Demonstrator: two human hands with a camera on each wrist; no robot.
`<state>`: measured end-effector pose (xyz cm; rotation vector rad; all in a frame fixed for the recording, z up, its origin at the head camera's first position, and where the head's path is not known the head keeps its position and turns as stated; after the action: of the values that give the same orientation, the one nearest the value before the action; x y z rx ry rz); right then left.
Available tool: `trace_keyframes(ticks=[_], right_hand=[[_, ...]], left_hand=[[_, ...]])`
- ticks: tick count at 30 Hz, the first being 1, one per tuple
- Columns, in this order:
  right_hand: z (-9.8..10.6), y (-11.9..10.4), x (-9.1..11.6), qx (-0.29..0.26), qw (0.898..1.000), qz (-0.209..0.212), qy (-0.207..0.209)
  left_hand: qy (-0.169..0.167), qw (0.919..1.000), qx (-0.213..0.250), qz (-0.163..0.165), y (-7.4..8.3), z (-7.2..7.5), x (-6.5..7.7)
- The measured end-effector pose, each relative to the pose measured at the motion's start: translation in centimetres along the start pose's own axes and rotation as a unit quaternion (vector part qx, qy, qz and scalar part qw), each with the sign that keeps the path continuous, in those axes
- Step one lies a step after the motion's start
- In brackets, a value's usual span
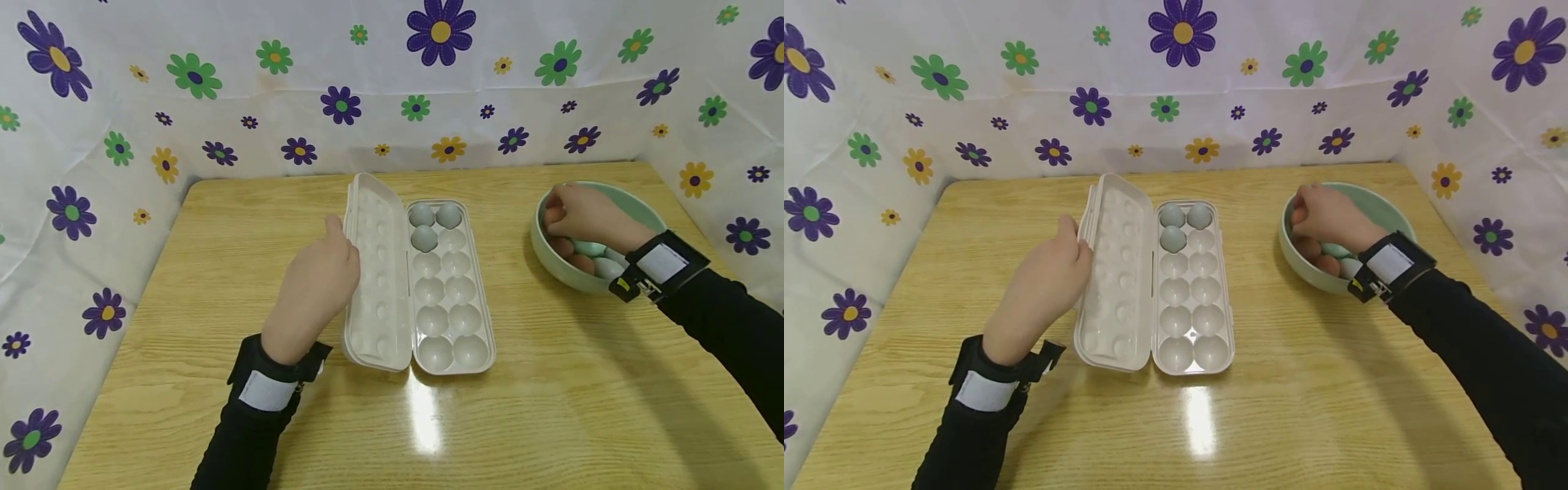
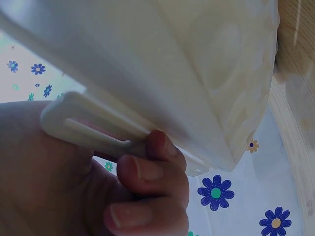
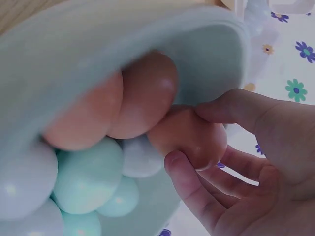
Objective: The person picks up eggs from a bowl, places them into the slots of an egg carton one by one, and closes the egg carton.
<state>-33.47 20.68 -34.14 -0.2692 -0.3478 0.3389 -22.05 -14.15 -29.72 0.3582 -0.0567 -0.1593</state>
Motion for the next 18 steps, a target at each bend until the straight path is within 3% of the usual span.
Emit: trace_keyframes(ticks=[9, 14, 18], right_hand=[[2.4, -1.3, 0.4, -0.032, 0.999, -0.004, 0.029], [4.3, -3.3, 0.4, -0.025, 0.998, 0.014, 0.063], [4.5, -4.9, 0.3, -0.027, 0.998, 0.011, 0.054]], left_hand=[[-0.005, 0.9999, 0.009, 0.003, -0.1, 0.0, 0.0], [-0.003, 1.0, 0.006, 0.004, 0.0, 0.1, 0.0], [-0.003, 1.0, 0.008, 0.004, -0.1, 0.1, 0.0]])
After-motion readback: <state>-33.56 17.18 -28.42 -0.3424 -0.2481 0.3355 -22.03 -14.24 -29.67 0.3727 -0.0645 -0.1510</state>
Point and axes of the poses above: each hand's wrist, its own x-axis away from the middle knuckle, its own z-axis out of the back of the hand, y = z × x, the point moved 8 cm from there along -x, towards the middle knuckle, and after that the axes turned 8 degrees about -y, right-handed, at the moved point
